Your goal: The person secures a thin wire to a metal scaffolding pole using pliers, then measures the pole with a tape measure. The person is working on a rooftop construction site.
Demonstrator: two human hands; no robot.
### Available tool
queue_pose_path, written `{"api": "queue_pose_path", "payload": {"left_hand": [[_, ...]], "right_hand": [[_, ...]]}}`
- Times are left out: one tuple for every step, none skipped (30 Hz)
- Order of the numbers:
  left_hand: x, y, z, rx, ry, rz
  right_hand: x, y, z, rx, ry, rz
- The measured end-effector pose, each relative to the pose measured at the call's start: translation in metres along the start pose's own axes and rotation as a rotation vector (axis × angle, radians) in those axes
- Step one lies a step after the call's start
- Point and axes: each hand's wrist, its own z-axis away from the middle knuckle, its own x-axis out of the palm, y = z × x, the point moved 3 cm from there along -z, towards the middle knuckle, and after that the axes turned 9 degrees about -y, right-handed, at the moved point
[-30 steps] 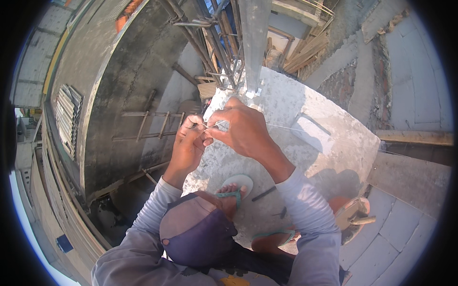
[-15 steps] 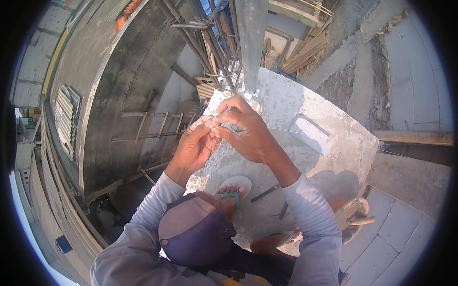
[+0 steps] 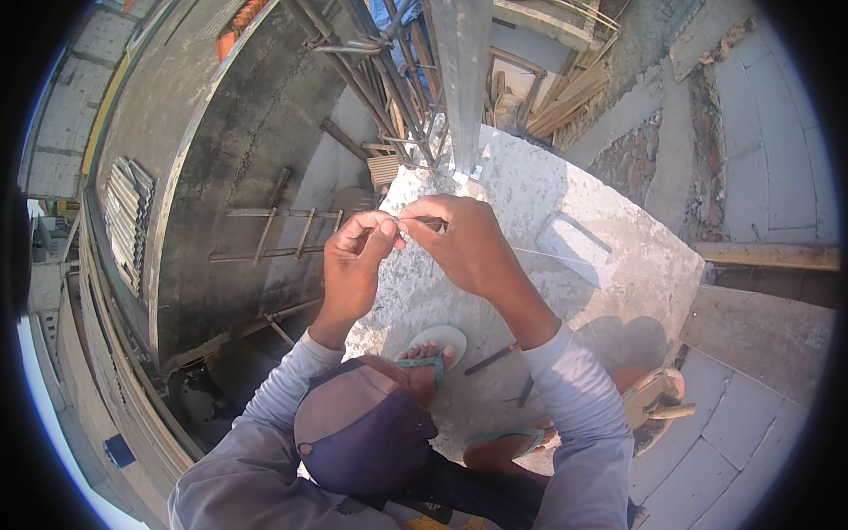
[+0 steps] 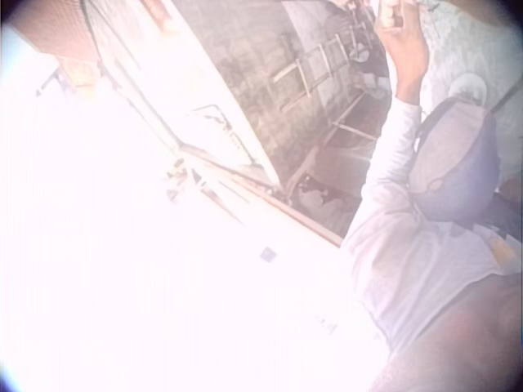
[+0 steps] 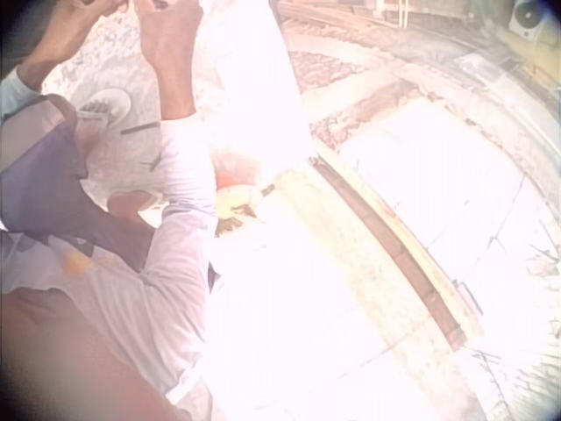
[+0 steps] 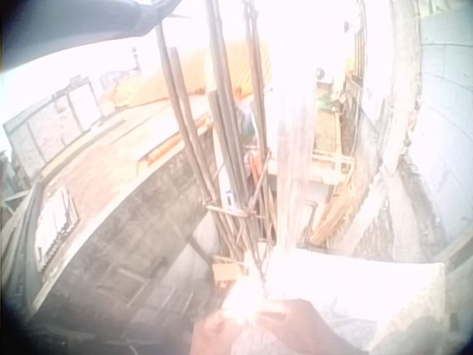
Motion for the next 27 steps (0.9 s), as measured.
{"api": "queue_pose_path", "payload": {"left_hand": [[0.002, 0.001, 0.0, 0.008, 0.014, -0.009], [0.005, 0.002, 0.0, 0.016, 0.027, -0.017], [0.006, 0.002, -0.001, 0.023, 0.039, -0.025], [0.007, 0.001, 0.0, 0.006, 0.04, -0.04], [0.006, 0.001, 0.0, -0.01, 0.042, -0.056], [0.006, 0.001, 0.0, -0.026, 0.045, -0.073], [0.007, 0.002, -0.001, 0.0, 0.058, -0.061], [0.009, 0.004, -0.001, 0.025, 0.072, -0.049], [0.01, 0.005, -0.001, 0.049, 0.085, -0.036], [0.01, 0.005, 0.0, 0.076, 0.084, -0.077], [0.009, 0.004, 0.001, 0.103, 0.08, -0.117], [0.008, 0.004, 0.001, 0.13, 0.077, -0.157], [0.006, 0.003, 0.001, 0.167, 0.069, -0.243], [0.004, 0.002, 0.001, 0.204, 0.059, -0.328], [0.004, 0.003, 0.001, 0.241, 0.049, -0.412], [0.005, 0.003, 0.001, 0.263, 0.063, -0.444], [0.006, 0.004, 0.001, 0.283, 0.08, -0.48], [0.007, 0.006, 0.001, 0.304, 0.096, -0.515], [0.007, 0.007, 0.002, 0.302, 0.106, -0.526], [0.007, 0.009, 0.001, 0.302, 0.113, -0.535], [0.008, 0.011, 0.001, 0.301, 0.121, -0.545], [0.008, 0.012, 0.001, 0.288, 0.117, -0.554], [0.009, 0.014, 0.001, 0.275, 0.113, -0.565], [0.009, 0.015, 0.0, 0.262, 0.108, -0.575], [0.009, 0.016, 0.0, 0.257, 0.101, -0.573], [0.009, 0.017, 0.0, 0.252, 0.095, -0.571], [0.009, 0.017, -0.001, 0.247, 0.087, -0.57]], "right_hand": [[0.001, -0.001, 0.0, -0.038, 0.014, 0.034], [0.002, 0.0, 0.0, -0.074, 0.03, 0.068], [0.003, -0.001, 0.0, -0.111, 0.046, 0.103], [0.004, 0.001, 0.001, -0.073, 0.022, 0.051], [0.004, 0.003, 0.0, -0.038, -0.002, -0.001], [0.005, 0.004, 0.0, -0.003, -0.027, -0.052], [0.004, 0.004, 0.0, 0.015, -0.047, -0.076], [0.003, 0.005, -0.001, 0.034, -0.067, -0.099], [0.002, 0.006, -0.001, 0.053, -0.087, -0.123], [0.003, 0.009, -0.001, 0.062, -0.093, -0.175], [0.005, 0.014, -0.001, 0.071, -0.097, -0.227], [0.006, 0.017, -0.002, 0.079, -0.102, -0.279], [0.006, 0.018, -0.002, 0.075, -0.103, -0.294], [0.006, 0.018, -0.002, 0.072, -0.103, -0.309], [0.006, 0.018, -0.002, 0.068, -0.103, -0.324], [0.005, 0.018, -0.002, 0.063, -0.103, -0.308], [0.005, 0.017, -0.002, 0.056, -0.107, -0.294], [0.004, 0.016, -0.002, 0.05, -0.11, -0.28], [0.004, 0.016, -0.003, 0.053, -0.111, -0.27], [0.003, 0.015, -0.002, 0.057, -0.111, -0.259], [0.002, 0.015, -0.002, 0.062, -0.11, -0.247], [0.002, 0.016, -0.002, 0.054, -0.103, -0.236], [0.002, 0.017, -0.002, 0.046, -0.096, -0.225], [0.002, 0.018, -0.002, 0.039, -0.088, -0.215], [0.001, 0.018, -0.002, -0.005, -0.065, -0.159], [0.0, 0.017, -0.001, -0.048, -0.043, -0.104], [-0.001, 0.016, -0.001, -0.091, -0.02, -0.048]]}}
